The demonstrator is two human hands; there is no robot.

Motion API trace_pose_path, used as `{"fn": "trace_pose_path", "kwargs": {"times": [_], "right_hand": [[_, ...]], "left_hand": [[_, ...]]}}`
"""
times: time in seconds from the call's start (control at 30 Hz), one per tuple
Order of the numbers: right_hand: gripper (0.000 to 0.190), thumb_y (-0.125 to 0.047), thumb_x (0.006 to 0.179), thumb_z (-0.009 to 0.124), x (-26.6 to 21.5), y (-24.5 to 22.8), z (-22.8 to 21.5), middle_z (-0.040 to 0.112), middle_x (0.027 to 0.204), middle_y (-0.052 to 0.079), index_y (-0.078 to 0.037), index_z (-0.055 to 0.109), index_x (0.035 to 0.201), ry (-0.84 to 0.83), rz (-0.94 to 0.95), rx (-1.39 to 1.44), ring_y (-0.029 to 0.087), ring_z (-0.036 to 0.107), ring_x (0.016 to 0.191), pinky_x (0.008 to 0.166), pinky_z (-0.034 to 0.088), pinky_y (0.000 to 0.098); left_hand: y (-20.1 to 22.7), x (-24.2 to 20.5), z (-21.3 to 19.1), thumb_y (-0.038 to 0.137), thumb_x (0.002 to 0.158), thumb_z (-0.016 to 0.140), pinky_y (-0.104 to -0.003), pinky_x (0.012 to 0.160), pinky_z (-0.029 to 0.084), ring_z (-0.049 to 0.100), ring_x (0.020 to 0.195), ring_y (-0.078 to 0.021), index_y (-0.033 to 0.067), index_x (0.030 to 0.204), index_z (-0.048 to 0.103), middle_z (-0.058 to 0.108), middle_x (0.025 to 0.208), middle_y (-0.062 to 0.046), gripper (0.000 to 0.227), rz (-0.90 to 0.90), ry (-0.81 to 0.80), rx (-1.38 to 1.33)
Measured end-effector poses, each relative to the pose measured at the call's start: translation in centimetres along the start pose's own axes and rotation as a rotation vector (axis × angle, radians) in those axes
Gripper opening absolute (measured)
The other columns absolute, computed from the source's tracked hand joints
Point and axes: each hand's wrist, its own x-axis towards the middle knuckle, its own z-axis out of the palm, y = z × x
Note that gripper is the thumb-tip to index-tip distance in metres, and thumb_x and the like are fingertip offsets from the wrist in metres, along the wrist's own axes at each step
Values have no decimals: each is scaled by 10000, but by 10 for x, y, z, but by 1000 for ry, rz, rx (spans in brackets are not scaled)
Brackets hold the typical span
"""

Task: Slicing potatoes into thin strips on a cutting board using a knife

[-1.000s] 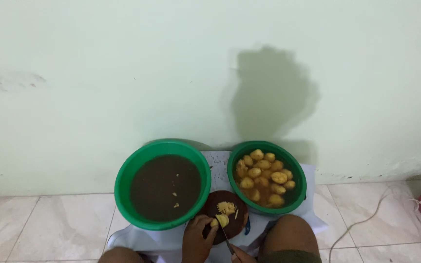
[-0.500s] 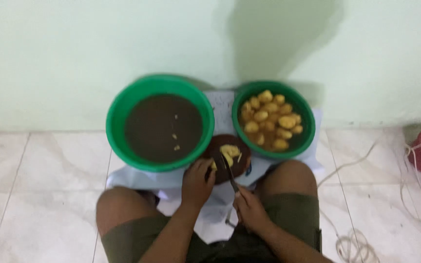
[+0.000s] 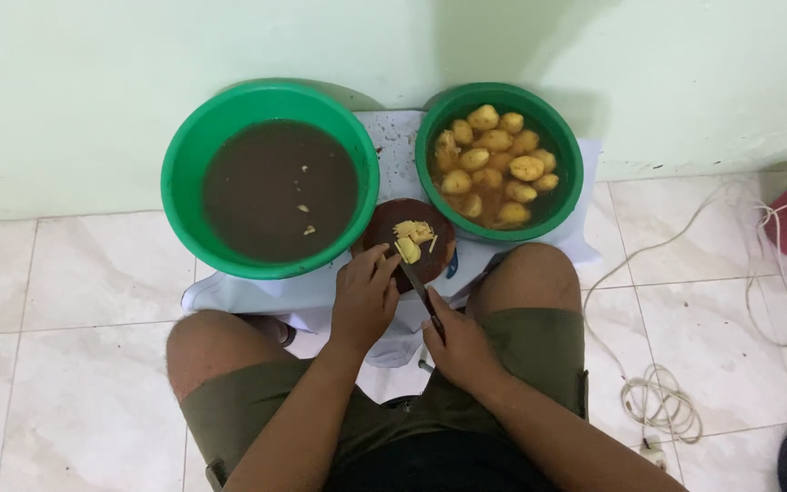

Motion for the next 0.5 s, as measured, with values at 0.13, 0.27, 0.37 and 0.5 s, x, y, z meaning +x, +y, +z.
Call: {"fn": "trace_pose_path", "kwargs": {"times": [0.13,0.27,0.37,0.5], "right_hand": [[608,-273,994,510,2,9,0,624,1313,285,-55,377,1546,-66,30,-120,414,632,1203,960,543,525],[588,-223,999,497,-3,1,-5,595,1367,276,-47,386,1549,-21,4,-44,394,607,1243,1016,521,494],[541,-160,1016,461,-8,-10,-8,573,1393,283,-29,403,1538,3,-13,114,393,578,1271,1048,492,506],[567,-62,1019,346,3,24,0,601,708,69,-70,267,1580,-7,-171,462,147,562,580,577,532,288]], "left_hand": [[-14,-2,16,109,893,706,-465,969,488,574,1271,-289,189,1292,648,538,1417,-59,411,55,-40,66],[-9,13,11,178,949,665,-465,967,508,585,1280,-293,167,1268,644,553,1427,-74,320,76,-96,111],[-7,11,2,164,985,605,-473,986,519,589,1293,-320,124,1380,586,556,1442,-107,398,7,-140,11],[-11,-8,5,215,907,696,-501,896,536,634,1187,-311,131,1393,579,614,1306,-85,506,-218,-167,-14]]}}
